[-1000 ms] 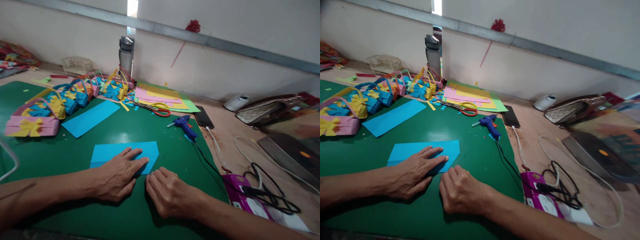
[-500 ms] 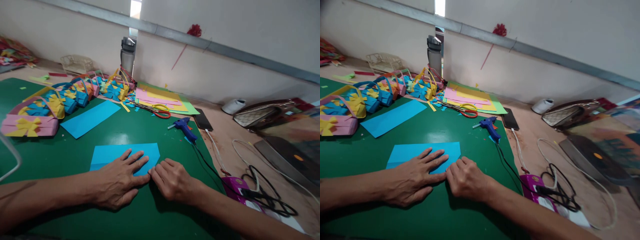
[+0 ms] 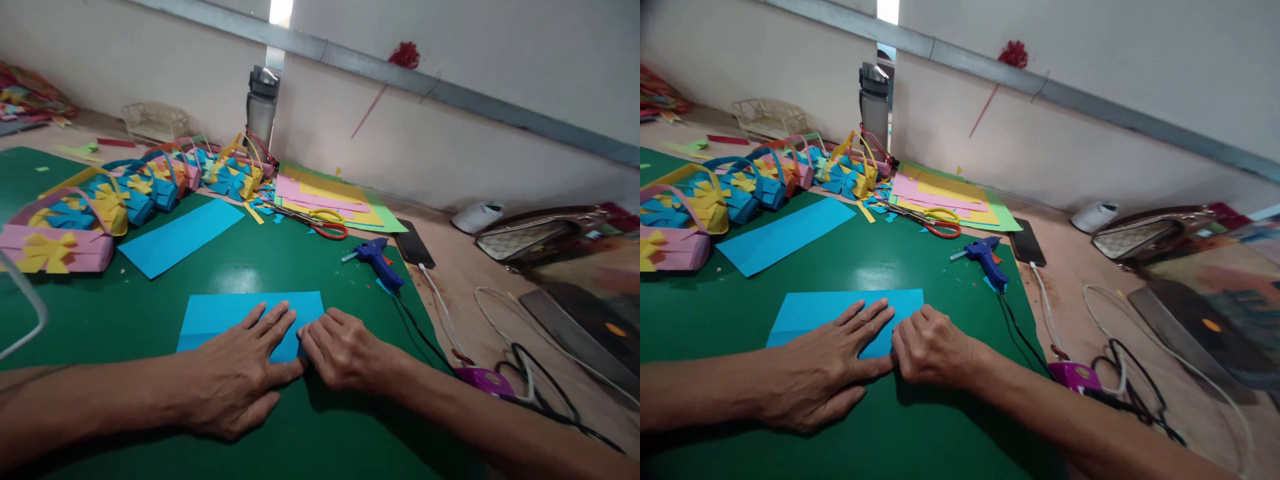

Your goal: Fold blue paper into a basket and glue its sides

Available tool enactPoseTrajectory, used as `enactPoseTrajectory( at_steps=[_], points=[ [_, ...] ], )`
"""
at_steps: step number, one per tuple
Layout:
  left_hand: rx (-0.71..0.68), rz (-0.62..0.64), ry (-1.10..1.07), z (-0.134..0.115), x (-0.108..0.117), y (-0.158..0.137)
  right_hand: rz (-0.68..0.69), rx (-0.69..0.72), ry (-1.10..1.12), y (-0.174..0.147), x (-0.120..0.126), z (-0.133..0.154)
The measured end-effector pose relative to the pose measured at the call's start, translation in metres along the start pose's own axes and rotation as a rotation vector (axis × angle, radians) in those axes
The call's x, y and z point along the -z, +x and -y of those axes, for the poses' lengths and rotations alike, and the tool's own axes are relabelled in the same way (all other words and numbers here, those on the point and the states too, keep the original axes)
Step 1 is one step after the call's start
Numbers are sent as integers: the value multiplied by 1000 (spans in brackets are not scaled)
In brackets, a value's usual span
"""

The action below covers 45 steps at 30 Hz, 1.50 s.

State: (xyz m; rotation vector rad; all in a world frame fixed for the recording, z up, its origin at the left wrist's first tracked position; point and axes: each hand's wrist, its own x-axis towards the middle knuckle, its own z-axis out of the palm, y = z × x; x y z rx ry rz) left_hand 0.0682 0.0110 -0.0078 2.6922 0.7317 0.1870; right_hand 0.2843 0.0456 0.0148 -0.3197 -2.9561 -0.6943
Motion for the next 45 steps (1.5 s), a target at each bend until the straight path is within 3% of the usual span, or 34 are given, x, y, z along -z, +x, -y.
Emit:
enactPoseTrajectory(
  at_steps=[8, 12, 15, 21, 34, 37, 42, 45],
  points=[
    [34, -33, 86, -7, 2, -1, -16, -70, 17, 10, -14, -18],
    [-20, -42, 135, -6, 2, -2, -75, -233, -18, 5, -15, -29],
    [-66, -50, 138, -2, -2, -1, -90, -323, -53, -3, -3, -16],
    [-63, -41, 91, 0, -4, 1, 9, -190, -33, -9, 7, 21],
    [-105, -41, 83, 0, 1, 1, 39, -349, -135, -25, -12, -12],
    [-69, -52, 104, 0, 0, 0, 27, -364, -148, -21, -4, -2],
    [-69, -27, 87, -1, -2, 1, -14, -237, -85, -10, 4, 29],
    [-54, -6, 70, -1, -1, 1, 38, -249, -123, -13, -3, 20]
  ],
)
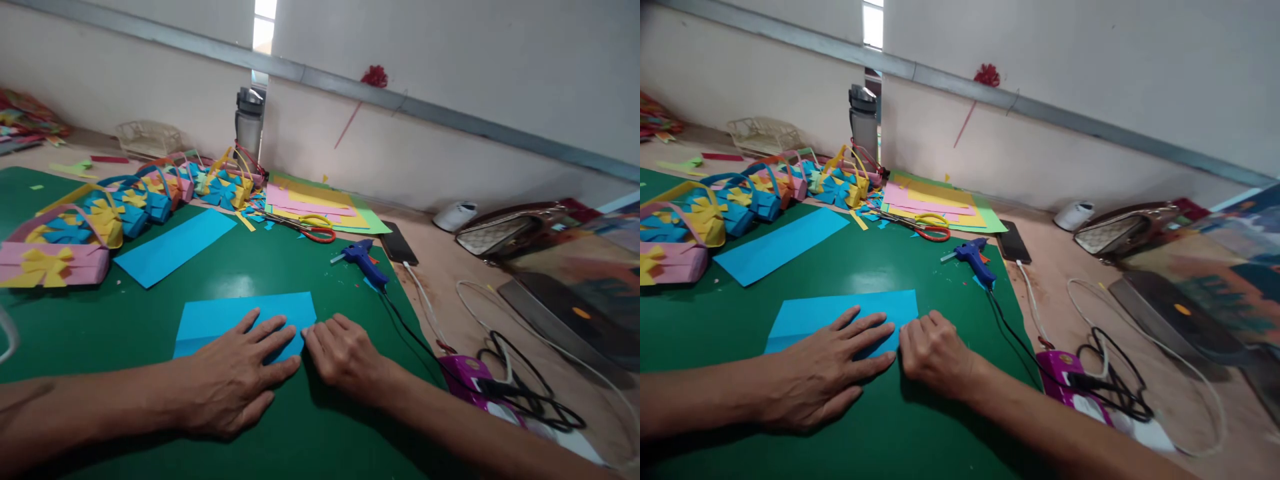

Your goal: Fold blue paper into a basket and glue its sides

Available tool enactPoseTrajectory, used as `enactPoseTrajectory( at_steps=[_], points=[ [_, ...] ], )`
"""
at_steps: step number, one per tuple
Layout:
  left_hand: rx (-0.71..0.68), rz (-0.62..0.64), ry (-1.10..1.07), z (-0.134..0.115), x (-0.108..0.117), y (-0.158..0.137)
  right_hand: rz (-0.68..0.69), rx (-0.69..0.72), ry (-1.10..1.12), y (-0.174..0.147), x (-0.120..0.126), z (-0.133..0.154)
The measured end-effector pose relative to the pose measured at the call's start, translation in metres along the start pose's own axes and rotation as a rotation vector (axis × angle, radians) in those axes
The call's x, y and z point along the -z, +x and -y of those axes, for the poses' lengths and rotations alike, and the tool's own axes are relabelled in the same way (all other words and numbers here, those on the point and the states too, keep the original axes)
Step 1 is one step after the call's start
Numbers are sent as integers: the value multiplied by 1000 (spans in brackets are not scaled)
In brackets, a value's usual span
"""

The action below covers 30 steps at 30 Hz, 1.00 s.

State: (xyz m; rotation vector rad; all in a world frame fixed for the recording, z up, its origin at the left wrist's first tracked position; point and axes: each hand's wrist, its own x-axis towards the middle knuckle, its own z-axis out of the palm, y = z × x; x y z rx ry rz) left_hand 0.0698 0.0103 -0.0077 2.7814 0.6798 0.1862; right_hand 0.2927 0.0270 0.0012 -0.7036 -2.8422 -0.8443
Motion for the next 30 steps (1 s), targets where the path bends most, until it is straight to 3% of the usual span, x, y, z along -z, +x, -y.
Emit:
enactPoseTrajectory(
  at_steps=[4, 7, 13, 17, 24, 30],
  points=[
    [-4, 24, -1, 0, 2, -1, 49, -116, -84, -1, -15, -30],
    [-9, 43, 9, 0, 3, -1, 59, -195, -125, -1, -10, -38],
    [-57, 32, 28, 7, -1, 12, -10, -234, -145, -3, 19, -15],
    [-38, 27, -1, 13, -9, 24, -48, -242, -138, -7, 25, 2],
    [128, -124, -255, 16, -12, 26, -4, -47, -84, 0, 21, 22],
    [126, -277, -380, 28, -22, 22, 57, 58, -92, 11, 18, 28]
  ],
)
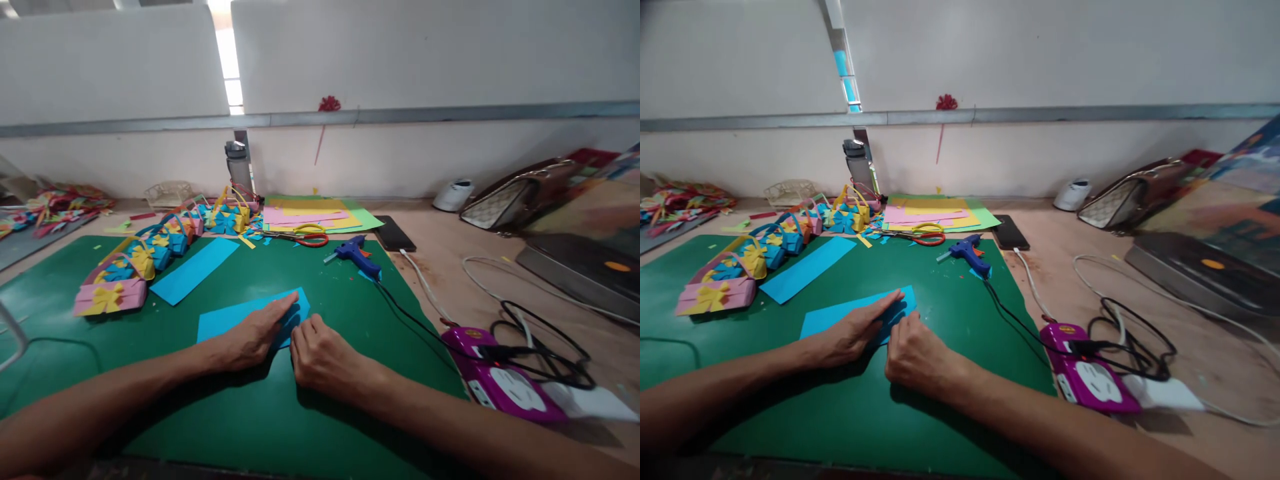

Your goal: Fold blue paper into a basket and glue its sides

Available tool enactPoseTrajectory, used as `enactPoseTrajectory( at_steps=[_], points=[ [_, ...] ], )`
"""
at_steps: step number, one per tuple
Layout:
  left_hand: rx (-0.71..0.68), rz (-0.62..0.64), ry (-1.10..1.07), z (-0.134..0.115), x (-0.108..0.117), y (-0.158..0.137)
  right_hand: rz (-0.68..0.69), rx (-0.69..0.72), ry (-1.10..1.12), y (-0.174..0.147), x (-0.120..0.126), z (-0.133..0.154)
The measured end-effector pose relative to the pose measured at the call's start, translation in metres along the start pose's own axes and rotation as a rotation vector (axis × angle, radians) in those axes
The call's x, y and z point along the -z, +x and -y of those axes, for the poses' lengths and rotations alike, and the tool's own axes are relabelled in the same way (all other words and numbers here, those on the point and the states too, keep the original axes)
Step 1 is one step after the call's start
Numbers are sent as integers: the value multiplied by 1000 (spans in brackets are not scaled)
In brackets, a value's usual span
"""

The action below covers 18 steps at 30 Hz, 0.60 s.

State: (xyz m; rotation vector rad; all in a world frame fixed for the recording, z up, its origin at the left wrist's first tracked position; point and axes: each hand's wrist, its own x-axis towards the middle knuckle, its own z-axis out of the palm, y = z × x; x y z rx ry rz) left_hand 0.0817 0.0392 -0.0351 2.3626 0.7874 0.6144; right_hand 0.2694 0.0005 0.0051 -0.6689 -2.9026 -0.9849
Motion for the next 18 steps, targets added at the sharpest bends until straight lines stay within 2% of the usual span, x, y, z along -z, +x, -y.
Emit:
enactPoseTrajectory(
  at_steps=[4, 9, 13, 18],
  points=[
    [-72, -38, 15, -6, 9, 6, 23, -18, -7, -1, -1, -2],
    [-156, -157, 93, -11, 47, 3, 65, -87, -29, -11, -8, -13],
    [-176, -114, 141, 5, 61, -21, 60, -129, -69, -21, -22, -30],
    [-255, 37, 239, 19, 46, -44, 67, -320, -138, -18, -19, -28]
  ],
)
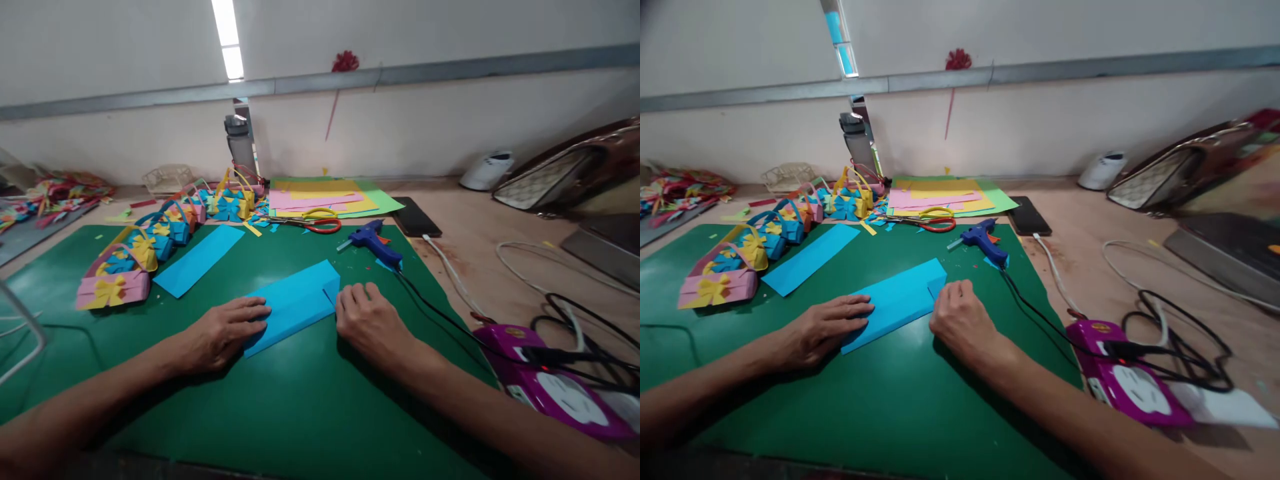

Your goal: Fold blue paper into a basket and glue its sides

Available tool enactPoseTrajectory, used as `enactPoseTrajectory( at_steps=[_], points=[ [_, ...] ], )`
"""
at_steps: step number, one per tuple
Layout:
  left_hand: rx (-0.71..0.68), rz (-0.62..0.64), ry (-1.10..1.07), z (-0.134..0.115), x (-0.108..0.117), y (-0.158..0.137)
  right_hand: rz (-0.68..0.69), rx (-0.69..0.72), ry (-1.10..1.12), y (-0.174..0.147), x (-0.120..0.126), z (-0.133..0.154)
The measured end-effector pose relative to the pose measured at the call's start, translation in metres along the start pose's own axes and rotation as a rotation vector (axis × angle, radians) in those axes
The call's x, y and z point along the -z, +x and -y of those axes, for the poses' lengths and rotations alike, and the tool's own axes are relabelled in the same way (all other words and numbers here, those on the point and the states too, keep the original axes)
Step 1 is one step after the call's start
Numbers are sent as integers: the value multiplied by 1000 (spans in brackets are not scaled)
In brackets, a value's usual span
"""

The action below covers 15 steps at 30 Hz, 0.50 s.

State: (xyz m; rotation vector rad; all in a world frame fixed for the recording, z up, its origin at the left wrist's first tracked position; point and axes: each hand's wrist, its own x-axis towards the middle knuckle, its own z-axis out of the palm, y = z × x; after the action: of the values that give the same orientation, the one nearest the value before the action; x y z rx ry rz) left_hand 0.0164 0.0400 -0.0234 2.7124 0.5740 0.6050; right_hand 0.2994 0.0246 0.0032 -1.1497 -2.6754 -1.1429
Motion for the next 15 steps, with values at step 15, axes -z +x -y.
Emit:
enactPoseTrajectory(
  at_steps=[15],
  points=[
    [174, -110, -181, 4, -2, -6, -122, 255, 213, 31, 29, 50]
  ],
)
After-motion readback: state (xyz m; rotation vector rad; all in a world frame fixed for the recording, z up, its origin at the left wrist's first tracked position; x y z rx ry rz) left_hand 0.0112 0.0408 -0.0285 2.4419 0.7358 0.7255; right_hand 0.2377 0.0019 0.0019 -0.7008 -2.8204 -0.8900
